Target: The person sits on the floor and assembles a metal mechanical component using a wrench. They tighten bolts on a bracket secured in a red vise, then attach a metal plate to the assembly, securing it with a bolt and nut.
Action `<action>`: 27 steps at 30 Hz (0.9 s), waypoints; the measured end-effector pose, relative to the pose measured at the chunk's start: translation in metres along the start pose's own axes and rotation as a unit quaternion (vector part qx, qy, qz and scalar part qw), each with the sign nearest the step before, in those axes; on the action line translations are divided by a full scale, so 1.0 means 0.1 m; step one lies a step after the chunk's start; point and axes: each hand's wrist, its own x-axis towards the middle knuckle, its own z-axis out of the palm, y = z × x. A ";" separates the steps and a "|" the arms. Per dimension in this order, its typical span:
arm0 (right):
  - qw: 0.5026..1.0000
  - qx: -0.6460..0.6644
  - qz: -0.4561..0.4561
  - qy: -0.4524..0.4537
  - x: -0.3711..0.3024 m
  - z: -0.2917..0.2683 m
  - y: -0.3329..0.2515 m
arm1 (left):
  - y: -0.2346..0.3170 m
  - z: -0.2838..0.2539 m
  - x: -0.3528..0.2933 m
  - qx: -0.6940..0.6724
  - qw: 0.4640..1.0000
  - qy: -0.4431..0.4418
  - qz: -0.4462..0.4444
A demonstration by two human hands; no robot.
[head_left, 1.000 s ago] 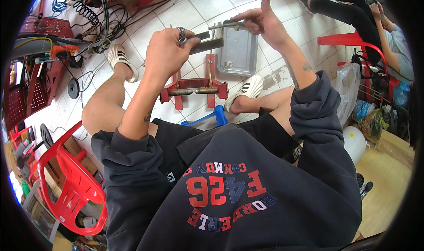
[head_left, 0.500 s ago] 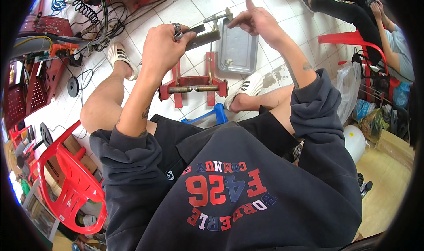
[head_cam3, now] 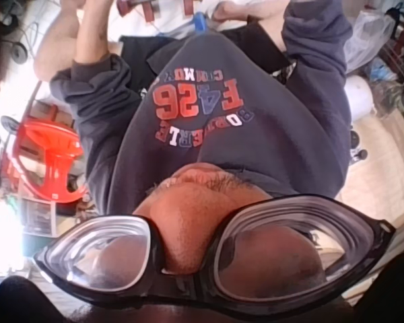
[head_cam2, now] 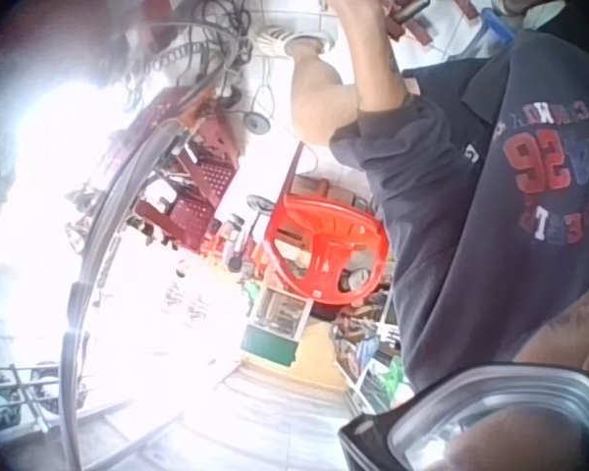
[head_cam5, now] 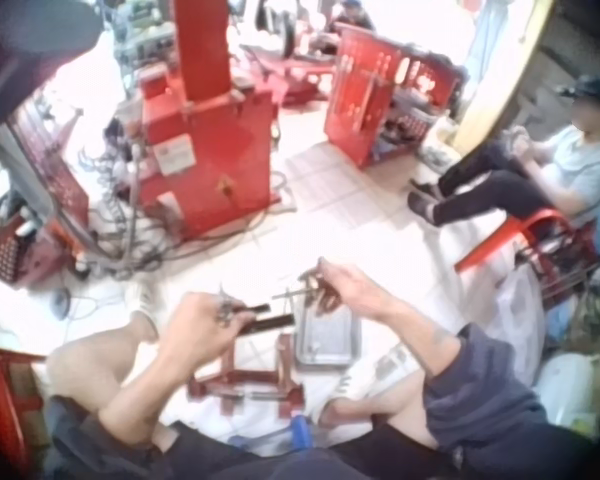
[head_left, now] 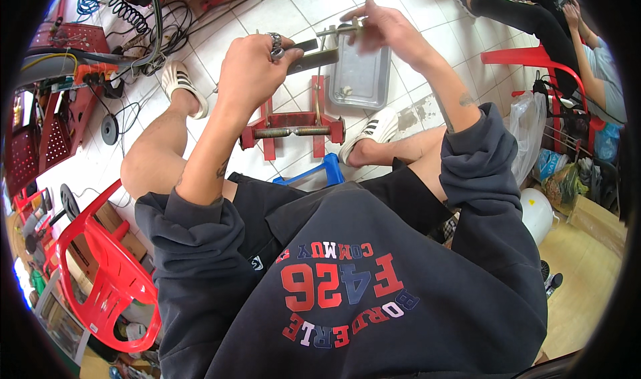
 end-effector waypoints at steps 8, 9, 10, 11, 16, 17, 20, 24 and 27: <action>0.992 0.034 -0.087 0.089 0.02 0.17 0.07 | -0.02 -0.02 0.00 0.015 1.000 0.000 -0.004; 0.997 0.007 -0.047 0.064 0.05 0.10 0.10 | -0.01 -0.02 0.00 0.013 1.000 -0.003 -0.006; 0.999 -0.021 -0.008 0.038 0.06 0.04 0.13 | 0.00 -0.01 0.00 0.012 1.000 -0.005 -0.007; 1.000 -0.021 0.008 -0.002 0.05 -0.02 0.15 | 0.01 0.00 0.00 0.010 1.000 -0.008 -0.009; 0.993 -0.031 -0.102 0.041 0.03 0.10 0.15 | -0.04 0.02 0.01 0.018 1.000 -0.004 0.001; 0.993 -0.010 -0.109 0.044 0.01 0.13 0.14 | -0.05 0.02 0.01 0.019 1.000 -0.002 0.001; 1.000 -0.015 -0.002 0.011 0.01 0.07 0.10 | -0.01 0.01 0.00 0.014 1.000 -0.003 0.000; 0.997 -0.058 0.041 0.005 0.04 0.07 0.08 | -0.05 0.05 0.00 0.031 0.999 0.002 0.015; 0.998 -0.023 -0.052 0.027 0.01 0.16 0.09 | -0.06 0.06 0.00 0.062 0.997 0.007 0.035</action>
